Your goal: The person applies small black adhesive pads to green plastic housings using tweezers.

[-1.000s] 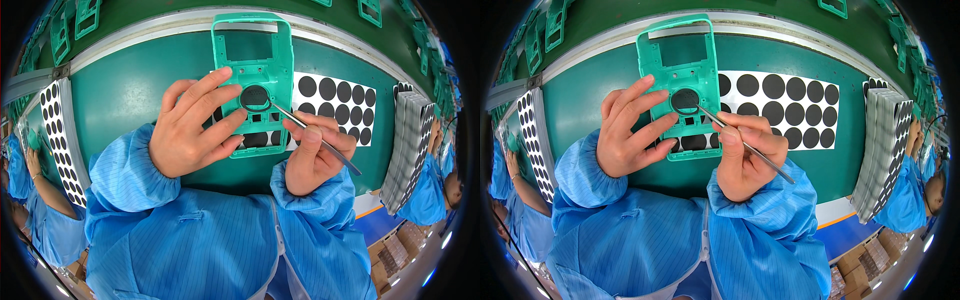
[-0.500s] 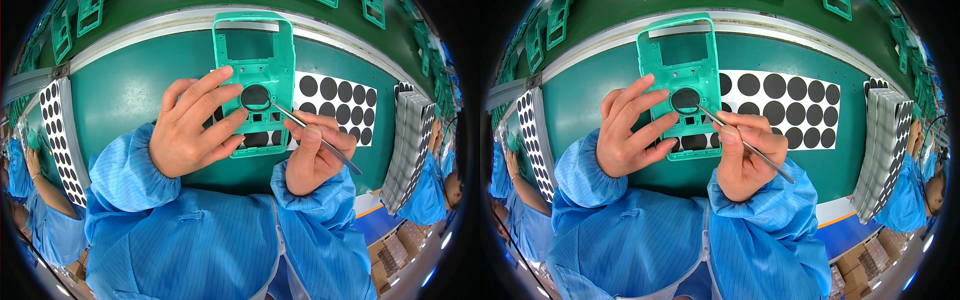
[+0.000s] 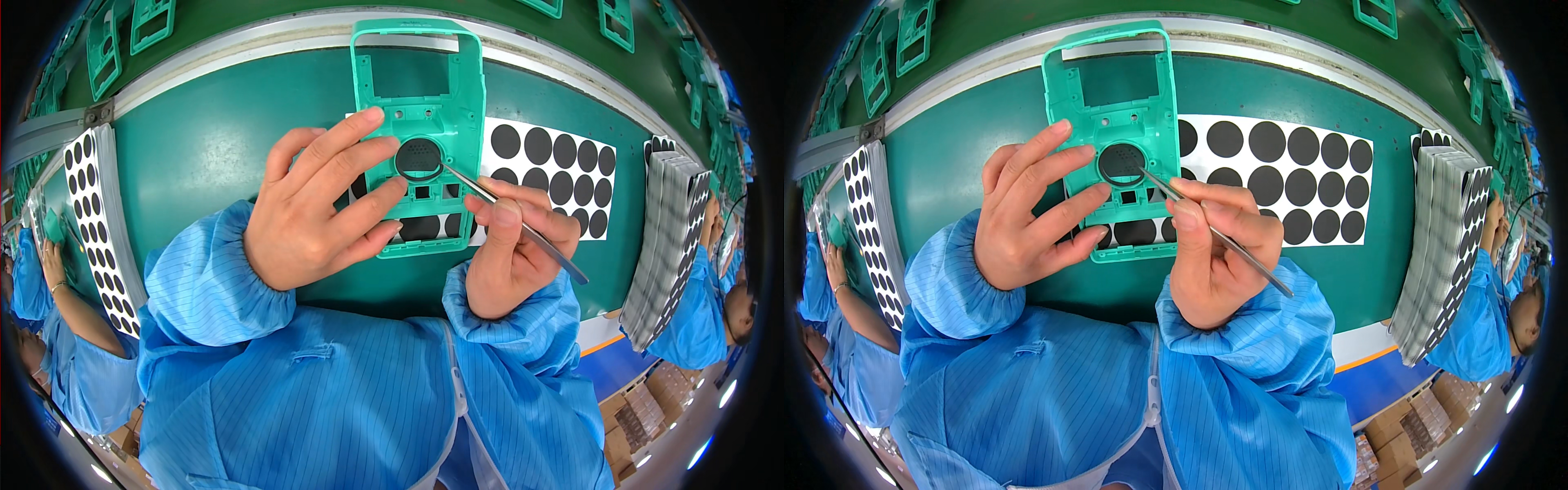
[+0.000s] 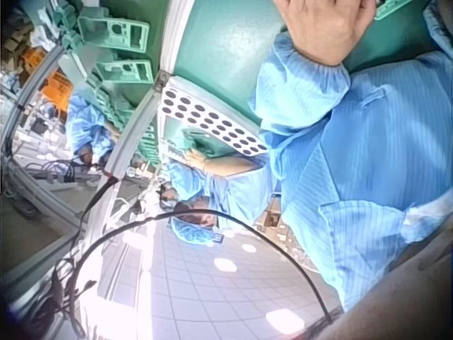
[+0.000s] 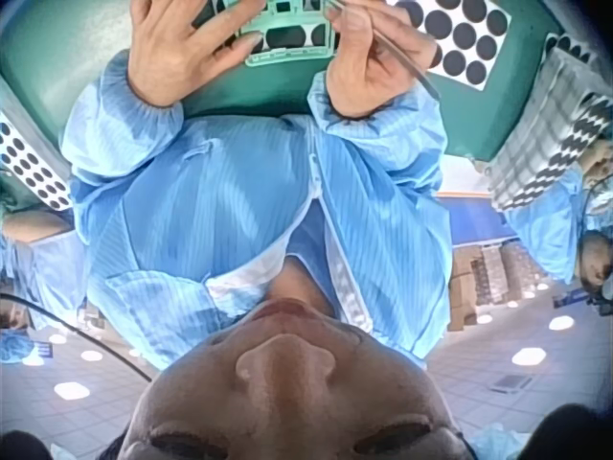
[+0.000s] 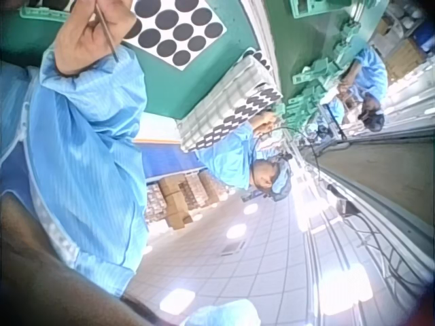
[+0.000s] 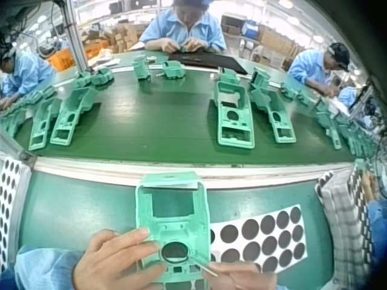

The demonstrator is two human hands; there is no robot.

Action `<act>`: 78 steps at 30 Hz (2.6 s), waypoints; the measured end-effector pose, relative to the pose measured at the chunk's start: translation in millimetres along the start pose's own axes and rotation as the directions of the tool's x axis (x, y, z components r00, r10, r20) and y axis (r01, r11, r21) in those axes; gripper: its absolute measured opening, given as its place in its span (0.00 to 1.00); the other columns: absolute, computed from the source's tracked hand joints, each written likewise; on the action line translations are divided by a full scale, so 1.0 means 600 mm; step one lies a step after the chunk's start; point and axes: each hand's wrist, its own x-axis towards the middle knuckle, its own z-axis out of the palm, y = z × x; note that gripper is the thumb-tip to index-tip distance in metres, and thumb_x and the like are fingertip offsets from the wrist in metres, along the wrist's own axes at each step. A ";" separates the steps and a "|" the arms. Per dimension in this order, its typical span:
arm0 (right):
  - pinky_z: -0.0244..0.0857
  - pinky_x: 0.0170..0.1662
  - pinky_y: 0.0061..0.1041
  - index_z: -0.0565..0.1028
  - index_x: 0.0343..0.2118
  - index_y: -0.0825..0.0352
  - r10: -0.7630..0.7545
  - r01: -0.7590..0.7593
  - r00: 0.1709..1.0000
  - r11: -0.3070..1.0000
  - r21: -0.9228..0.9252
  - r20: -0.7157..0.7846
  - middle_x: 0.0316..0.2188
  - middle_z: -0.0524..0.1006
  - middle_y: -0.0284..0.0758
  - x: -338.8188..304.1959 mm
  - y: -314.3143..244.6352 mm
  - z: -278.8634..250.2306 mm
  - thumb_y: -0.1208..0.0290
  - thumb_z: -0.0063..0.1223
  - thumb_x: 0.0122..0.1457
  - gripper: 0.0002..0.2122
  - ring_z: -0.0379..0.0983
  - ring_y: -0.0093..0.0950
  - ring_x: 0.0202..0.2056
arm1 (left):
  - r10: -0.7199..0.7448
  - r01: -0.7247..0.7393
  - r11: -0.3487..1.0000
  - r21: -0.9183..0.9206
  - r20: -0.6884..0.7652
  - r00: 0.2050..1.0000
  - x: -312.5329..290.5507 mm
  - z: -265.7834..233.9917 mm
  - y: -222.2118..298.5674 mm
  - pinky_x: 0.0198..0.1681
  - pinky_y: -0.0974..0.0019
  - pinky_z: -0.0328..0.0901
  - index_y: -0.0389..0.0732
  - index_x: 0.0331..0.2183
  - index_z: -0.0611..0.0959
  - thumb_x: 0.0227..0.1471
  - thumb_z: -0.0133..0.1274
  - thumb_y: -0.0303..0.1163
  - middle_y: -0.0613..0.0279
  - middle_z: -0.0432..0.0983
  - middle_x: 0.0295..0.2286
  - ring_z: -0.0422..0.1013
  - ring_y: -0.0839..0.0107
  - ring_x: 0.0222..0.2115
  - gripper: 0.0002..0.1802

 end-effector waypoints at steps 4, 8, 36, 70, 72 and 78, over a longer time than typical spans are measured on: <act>0.62 0.24 0.12 0.59 0.32 0.69 0.008 -0.008 1.000 0.999 -0.040 0.007 0.30 0.71 0.49 0.002 -0.002 0.000 0.85 0.46 0.50 0.10 0.68 0.19 0.21 | 0.003 -0.003 1.000 0.002 0.007 1.000 0.001 0.000 0.001 0.39 0.60 0.55 0.44 0.31 0.78 0.24 0.60 0.33 0.57 0.68 0.39 0.61 0.57 0.46 0.22; 0.59 0.22 0.11 0.59 0.32 0.69 0.019 -0.019 1.000 0.999 -0.034 0.008 0.30 0.72 0.48 0.003 -0.005 0.002 0.85 0.46 0.50 0.10 0.65 0.16 0.19 | 0.001 -0.001 1.000 -0.001 0.005 1.000 0.001 0.000 0.001 0.39 0.60 0.55 0.44 0.31 0.78 0.25 0.60 0.33 0.57 0.68 0.39 0.61 0.57 0.46 0.21; 0.69 0.30 0.16 0.58 0.33 0.70 -0.023 0.049 0.993 0.974 -0.221 0.118 0.31 0.71 0.49 0.007 0.001 -0.005 0.82 0.44 0.52 0.08 0.71 0.23 0.26 | -0.057 0.059 0.989 0.138 -0.018 0.998 0.034 0.019 0.021 0.34 0.64 0.57 0.46 0.38 0.76 0.31 0.58 0.33 0.64 0.67 0.37 0.63 0.63 0.37 0.24; 0.62 0.21 0.18 0.66 0.28 0.70 -0.132 0.175 0.980 0.926 -0.335 0.146 0.25 0.72 0.44 0.007 -0.003 -0.025 0.85 0.54 0.45 0.09 0.69 0.26 0.19 | -0.097 0.097 0.988 0.118 -0.008 0.995 0.047 0.032 0.039 0.36 0.61 0.53 0.48 0.35 0.77 0.26 0.59 0.32 0.64 0.66 0.37 0.62 0.63 0.39 0.25; 0.62 0.21 0.18 0.66 0.27 0.69 -0.134 0.174 0.981 0.931 -0.321 0.142 0.25 0.72 0.43 0.006 -0.002 -0.025 0.85 0.53 0.45 0.09 0.69 0.25 0.19 | -0.104 0.103 0.991 0.085 0.010 0.994 0.046 0.027 0.041 0.37 0.60 0.52 0.48 0.34 0.77 0.25 0.59 0.33 0.63 0.66 0.38 0.61 0.62 0.40 0.24; 0.61 0.21 0.16 0.65 0.28 0.70 -0.043 0.088 0.985 0.956 -0.280 0.165 0.24 0.72 0.42 0.012 -0.010 -0.020 0.85 0.51 0.46 0.08 0.69 0.23 0.20 | -0.155 0.157 0.987 -0.019 0.061 0.986 0.044 0.021 0.044 0.38 0.59 0.51 0.46 0.31 0.78 0.25 0.60 0.34 0.62 0.65 0.41 0.60 0.60 0.41 0.21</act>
